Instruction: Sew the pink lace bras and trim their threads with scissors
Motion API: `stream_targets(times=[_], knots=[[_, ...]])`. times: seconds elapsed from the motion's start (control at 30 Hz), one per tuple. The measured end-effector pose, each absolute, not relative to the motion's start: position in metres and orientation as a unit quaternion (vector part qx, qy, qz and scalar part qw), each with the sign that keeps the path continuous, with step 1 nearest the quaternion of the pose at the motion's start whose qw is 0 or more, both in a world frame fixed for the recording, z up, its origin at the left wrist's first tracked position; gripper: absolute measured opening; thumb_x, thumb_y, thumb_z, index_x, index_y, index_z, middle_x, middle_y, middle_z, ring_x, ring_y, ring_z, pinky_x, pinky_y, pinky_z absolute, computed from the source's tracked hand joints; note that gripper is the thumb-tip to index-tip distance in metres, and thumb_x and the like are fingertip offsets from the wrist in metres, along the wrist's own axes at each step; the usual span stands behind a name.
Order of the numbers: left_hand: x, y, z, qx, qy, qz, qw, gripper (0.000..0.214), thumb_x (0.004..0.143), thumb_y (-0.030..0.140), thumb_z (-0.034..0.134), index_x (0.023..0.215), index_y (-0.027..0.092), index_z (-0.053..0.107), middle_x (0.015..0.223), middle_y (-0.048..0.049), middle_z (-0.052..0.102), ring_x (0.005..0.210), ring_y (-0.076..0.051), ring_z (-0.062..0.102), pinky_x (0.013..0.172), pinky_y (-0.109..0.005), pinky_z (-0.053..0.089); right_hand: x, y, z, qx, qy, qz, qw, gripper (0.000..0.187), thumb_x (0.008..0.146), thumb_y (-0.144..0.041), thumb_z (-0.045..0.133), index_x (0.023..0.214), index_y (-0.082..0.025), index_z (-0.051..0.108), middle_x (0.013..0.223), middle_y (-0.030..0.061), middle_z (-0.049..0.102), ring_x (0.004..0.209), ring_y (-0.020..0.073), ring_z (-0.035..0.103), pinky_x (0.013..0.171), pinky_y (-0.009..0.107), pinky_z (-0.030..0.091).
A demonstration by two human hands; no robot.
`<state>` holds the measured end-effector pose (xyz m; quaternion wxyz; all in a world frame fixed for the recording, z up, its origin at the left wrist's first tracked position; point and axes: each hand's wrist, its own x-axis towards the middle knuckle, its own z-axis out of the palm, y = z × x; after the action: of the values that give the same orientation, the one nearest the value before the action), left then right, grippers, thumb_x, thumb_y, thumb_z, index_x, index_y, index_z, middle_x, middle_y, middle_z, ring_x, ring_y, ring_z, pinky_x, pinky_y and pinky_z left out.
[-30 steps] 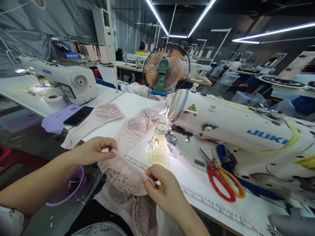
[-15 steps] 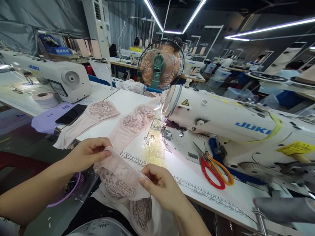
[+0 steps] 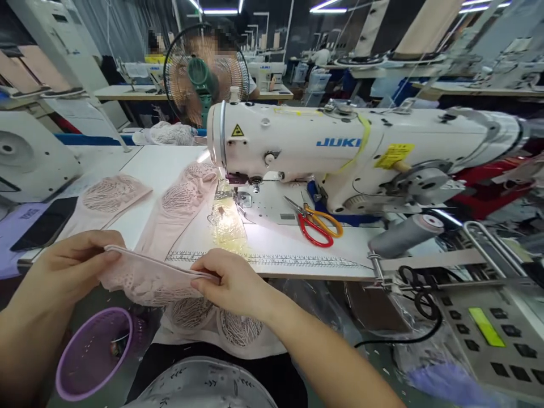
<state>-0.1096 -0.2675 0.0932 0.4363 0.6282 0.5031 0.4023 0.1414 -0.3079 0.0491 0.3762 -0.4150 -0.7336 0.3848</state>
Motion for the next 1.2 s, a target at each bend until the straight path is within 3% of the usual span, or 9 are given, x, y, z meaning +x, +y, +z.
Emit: stream_targets(times=[0.2,0.4,0.57,0.77,0.9,1.07,1.2], knots=[[-0.102,-0.265,0.097,0.62,0.512,0.404,0.436,0.012,0.07,0.029,0.069,0.067,0.02,0.061,0.062,0.0032,0.054,0.048,-0.008,0.043,0.039,-0.019,0.028,0.143,-0.308,0.041,-0.397,-0.721,0.364,0.436,0.012,0.077,-0.017,0.059,0.087,-0.017,0.065,0.083,0.0032,0.055,0.068,0.0119,0.052,0.06,0.024,0.043],[-0.1,-0.255,0.092,0.646,0.443,0.426,0.452,0.01,0.069,0.025,0.073,0.066,0.021,0.064,0.071,0.0018,0.055,0.062,-0.011,0.048,0.051,-0.022,0.036,0.145,-0.304,0.039,-0.409,-0.689,0.407,0.438,0.009,0.076,-0.018,0.06,0.082,-0.017,0.066,0.081,0.003,0.056,0.072,0.0136,0.052,0.065,0.027,0.042],[-0.093,-0.249,0.092,0.613,0.442,0.437,0.488,0.012,0.065,0.023,0.075,0.066,0.02,0.064,0.07,0.0024,0.054,0.059,-0.01,0.048,0.051,-0.022,0.036,0.147,-0.299,0.038,-0.408,-0.623,0.511,0.43,0.014,0.072,-0.028,0.065,0.081,-0.017,0.065,0.079,0.0008,0.053,0.072,0.0137,0.05,0.067,0.028,0.039],[-0.08,-0.236,0.088,0.67,0.439,0.399,0.446,0.022,0.069,0.035,0.068,0.068,0.017,0.058,0.062,0.0019,0.05,0.055,-0.01,0.044,0.05,-0.022,0.036,0.148,-0.294,0.021,-0.4,-0.512,0.643,0.405,0.033,0.07,-0.047,0.069,0.079,-0.017,0.061,0.069,-0.0021,0.053,0.063,0.0114,0.047,0.061,0.024,0.037],[-0.069,-0.222,0.084,0.681,0.438,0.366,0.459,0.026,0.068,0.039,0.065,0.065,0.016,0.054,0.054,0.0054,0.043,0.048,-0.007,0.037,0.045,-0.02,0.029,0.151,-0.287,0.009,-0.434,-0.549,0.594,0.397,0.038,0.073,-0.053,0.064,0.08,-0.017,0.06,0.067,-0.0019,0.052,0.06,0.0113,0.045,0.057,0.024,0.036],[-0.057,-0.199,0.075,0.662,0.46,0.336,0.487,0.024,0.067,0.038,0.063,0.065,0.017,0.051,0.05,0.0079,0.038,0.044,-0.006,0.03,0.043,-0.02,0.021,0.155,-0.278,0.007,-0.489,-0.61,0.504,0.366,0.032,0.081,-0.048,0.056,0.079,-0.016,0.059,0.071,0.0,0.054,0.065,0.0137,0.049,0.06,0.026,0.039],[-0.05,-0.172,0.064,0.664,0.461,0.323,0.493,0.019,0.067,0.033,0.062,0.063,0.017,0.052,0.05,0.0081,0.038,0.044,-0.006,0.028,0.043,-0.021,0.019,0.159,-0.273,0.004,-0.548,-0.652,0.399,0.341,0.025,0.083,-0.036,0.053,0.099,-0.018,0.059,0.074,0.0003,0.057,0.061,0.0142,0.05,0.059,0.027,0.042]])
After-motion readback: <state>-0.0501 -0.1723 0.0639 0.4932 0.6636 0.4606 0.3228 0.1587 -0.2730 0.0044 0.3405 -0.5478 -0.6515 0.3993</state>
